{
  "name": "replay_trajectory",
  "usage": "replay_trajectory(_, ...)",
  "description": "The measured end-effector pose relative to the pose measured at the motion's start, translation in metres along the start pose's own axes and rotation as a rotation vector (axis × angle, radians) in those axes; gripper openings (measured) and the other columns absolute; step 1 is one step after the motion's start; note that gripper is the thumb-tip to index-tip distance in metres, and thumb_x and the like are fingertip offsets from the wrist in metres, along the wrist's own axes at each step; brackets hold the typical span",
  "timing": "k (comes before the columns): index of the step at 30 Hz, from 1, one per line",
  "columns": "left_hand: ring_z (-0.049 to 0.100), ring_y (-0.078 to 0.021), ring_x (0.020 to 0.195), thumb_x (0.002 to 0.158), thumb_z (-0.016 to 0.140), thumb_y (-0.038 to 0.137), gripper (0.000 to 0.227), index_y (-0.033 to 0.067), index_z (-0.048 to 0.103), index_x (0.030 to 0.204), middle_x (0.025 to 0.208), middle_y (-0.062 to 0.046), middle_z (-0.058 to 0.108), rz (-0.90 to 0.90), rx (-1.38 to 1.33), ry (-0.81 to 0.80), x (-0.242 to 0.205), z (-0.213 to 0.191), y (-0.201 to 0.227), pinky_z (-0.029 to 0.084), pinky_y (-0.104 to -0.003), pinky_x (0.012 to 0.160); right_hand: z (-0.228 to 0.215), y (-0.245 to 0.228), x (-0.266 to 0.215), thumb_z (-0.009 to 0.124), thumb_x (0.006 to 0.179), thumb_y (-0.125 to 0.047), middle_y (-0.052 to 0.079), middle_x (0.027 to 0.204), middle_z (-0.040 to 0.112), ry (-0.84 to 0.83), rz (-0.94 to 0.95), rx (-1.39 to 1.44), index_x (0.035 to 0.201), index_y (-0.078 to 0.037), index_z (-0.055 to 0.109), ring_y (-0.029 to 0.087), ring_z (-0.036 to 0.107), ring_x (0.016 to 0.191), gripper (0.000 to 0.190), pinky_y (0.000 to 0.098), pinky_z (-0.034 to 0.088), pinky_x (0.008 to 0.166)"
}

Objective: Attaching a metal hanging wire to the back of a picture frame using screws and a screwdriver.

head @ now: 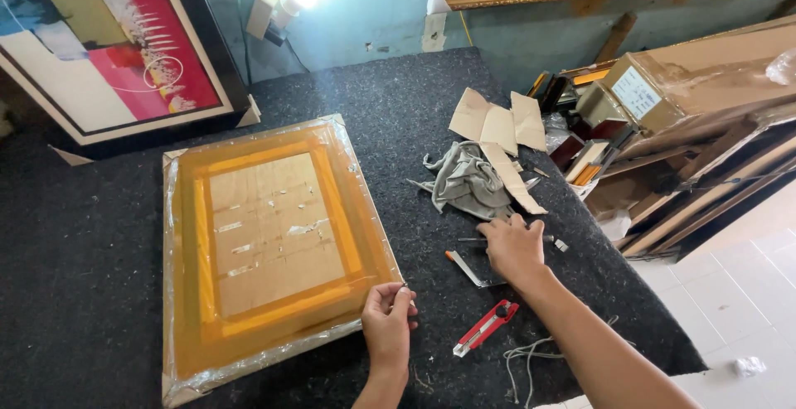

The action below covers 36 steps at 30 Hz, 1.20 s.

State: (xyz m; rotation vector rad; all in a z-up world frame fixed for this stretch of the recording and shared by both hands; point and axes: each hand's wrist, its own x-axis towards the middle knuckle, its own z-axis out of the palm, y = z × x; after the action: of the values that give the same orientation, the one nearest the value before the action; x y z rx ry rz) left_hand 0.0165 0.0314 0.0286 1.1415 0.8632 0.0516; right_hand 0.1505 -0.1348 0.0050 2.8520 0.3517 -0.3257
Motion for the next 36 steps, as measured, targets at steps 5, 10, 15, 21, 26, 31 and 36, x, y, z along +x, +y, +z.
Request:
replay_trajectory(5,0.054,-0.0119,0.055,0.08,0.056,0.009,0.003,0.0069,0.056,0.082,0.071,-0.007,0.065,0.037,-0.067,0.029,0.006,-0.006,-0.004,0.042,-0.024,0.047,-0.033,-0.01,-0.004,0.051,0.086,-0.024,-0.004,0.088,0.063,0.027,0.067,0.287,0.098,-0.032,0.064,0.02,0.046,0.094,0.02,0.0428,0.03,0.079)
replay_trajectory(10,0.06,-0.0143,0.068,0.084,0.051,0.01,0.007,0.0047,0.055,0.086,0.077,-0.01,0.066,0.124,-0.158,0.14,0.017,-0.006,-0.007,0.046,-0.024,0.052,-0.055,-0.037,-0.02,0.056,0.081,-0.033,-0.001,0.083,0.067,0.322,-0.022,0.854,0.093,-0.023,0.065,0.017,0.06,0.076,0.019,0.0329,0.043,0.064)
replay_trajectory(15,0.062,-0.0175,0.082,0.087,0.038,0.015,0.008,0.0099,0.044,0.088,0.091,-0.008,0.068,0.121,-0.027,0.12,0.015,-0.006,0.005,0.046,-0.029,0.067,-0.058,-0.077,-0.044,0.058,0.083,-0.01,0.005,0.064,0.055,-0.015,-0.051,1.875,0.09,-0.007,0.059,0.014,0.057,0.057,0.008,0.0214,0.04,0.05)
replay_trajectory(21,0.061,-0.024,0.058,0.086,0.039,0.021,0.01,0.0124,0.044,0.089,0.075,-0.01,0.06,0.233,0.145,0.198,0.035,-0.011,-0.026,0.047,-0.034,0.061,-0.061,-0.105,-0.063,0.058,0.079,-0.018,0.003,0.062,0.053,-0.113,-0.037,1.701,0.093,-0.004,0.065,0.008,0.043,0.051,0.021,0.021,0.035,0.048)
replay_trajectory(26,0.063,-0.0255,0.059,0.085,0.04,0.025,0.012,0.0149,0.044,0.089,0.07,-0.009,0.064,0.241,0.296,0.216,0.031,-0.015,-0.017,0.045,-0.037,0.058,-0.03,-0.104,-0.05,0.057,0.082,-0.021,0.001,0.061,0.051,-0.098,-0.056,1.685,0.082,-0.005,0.063,0.007,0.041,0.051,0.016,0.0217,0.034,0.047)
replay_trajectory(31,0.064,-0.0239,0.05,0.086,0.038,0.026,0.012,0.0159,0.043,0.091,0.059,-0.008,0.065,0.246,0.365,0.16,0.022,-0.011,0.006,0.044,-0.038,0.052,-0.034,-0.105,-0.05,0.055,0.084,-0.024,0.004,0.061,0.056,-0.075,0.053,1.71,0.081,-0.004,0.064,0.009,0.047,0.054,0.022,0.0228,0.037,0.05)
replay_trajectory(36,0.063,-0.0287,0.063,0.088,0.037,0.026,0.011,0.0174,0.042,0.094,0.075,-0.009,0.065,0.413,0.581,0.215,0.025,-0.011,0.006,0.042,-0.039,0.044,-0.033,-0.11,-0.049,0.053,0.086,-0.022,0.005,0.065,0.053,-0.009,0.159,1.816,0.082,-0.003,0.061,0.012,0.047,0.056,0.02,0.0259,0.04,0.045)
